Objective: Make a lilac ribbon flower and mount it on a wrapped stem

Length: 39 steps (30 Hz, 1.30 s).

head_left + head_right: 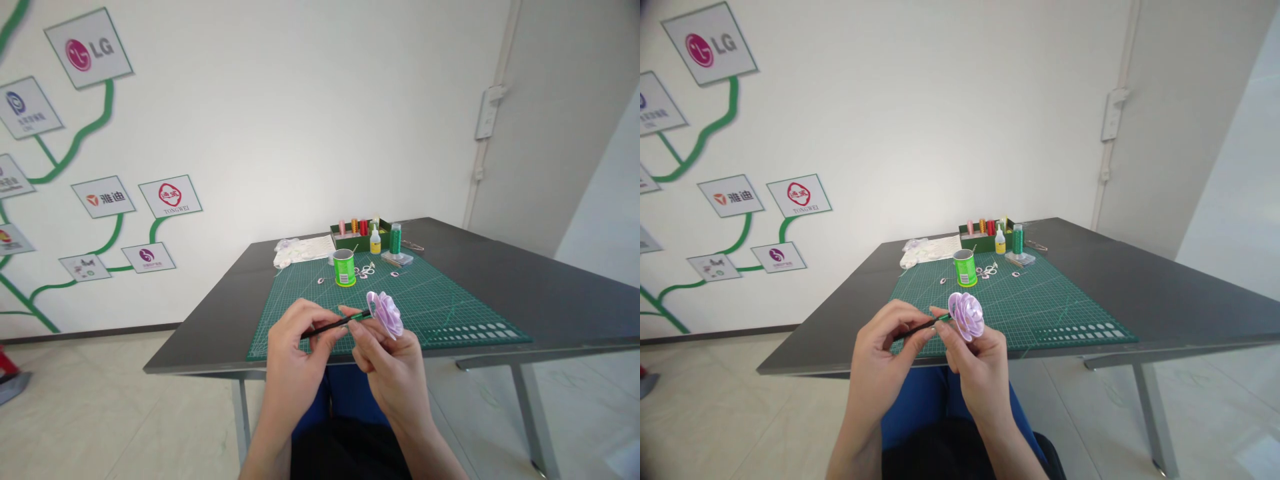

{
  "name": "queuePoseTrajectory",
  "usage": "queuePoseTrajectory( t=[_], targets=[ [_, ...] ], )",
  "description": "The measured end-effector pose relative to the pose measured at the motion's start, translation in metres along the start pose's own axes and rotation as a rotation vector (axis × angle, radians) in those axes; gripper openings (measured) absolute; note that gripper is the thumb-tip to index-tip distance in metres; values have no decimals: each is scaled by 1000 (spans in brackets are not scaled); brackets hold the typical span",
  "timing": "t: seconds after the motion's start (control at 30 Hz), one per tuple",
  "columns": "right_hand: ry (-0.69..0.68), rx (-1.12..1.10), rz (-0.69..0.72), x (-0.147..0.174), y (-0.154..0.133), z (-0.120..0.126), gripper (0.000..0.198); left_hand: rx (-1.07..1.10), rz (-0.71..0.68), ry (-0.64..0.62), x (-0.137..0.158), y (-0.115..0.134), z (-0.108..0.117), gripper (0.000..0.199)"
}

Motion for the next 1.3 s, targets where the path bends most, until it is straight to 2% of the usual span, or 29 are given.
queuePoseTrajectory(
  t=[0.17,0.3,0.47,1.07,1.17,1.3],
  targets=[
    [-7,19,15,0,-2,0,32,143,65,-97,1,-6,-7,17],
    [-36,44,-14,0,-1,-2,24,92,71,-47,2,-8,-5,15],
    [-28,39,-10,-1,-2,-2,25,9,30,-2,2,-3,-1,14],
    [-39,76,3,2,-4,-3,27,-127,-57,19,0,9,-1,13],
    [-49,69,20,3,-6,-3,29,-66,-24,-18,0,4,-2,12],
    [-70,86,37,5,-8,-5,46,85,23,-135,0,-3,-10,16]
  ],
)
Point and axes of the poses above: each hand's wrist, its own x-axis away from the middle knuckle, its own z-axis out of the back of the hand, y = z × x, the point moved 7 cm from there along -x, towards the middle knuckle, and after that the axes turned 12 degrees about -z, right-handed, at the moved point
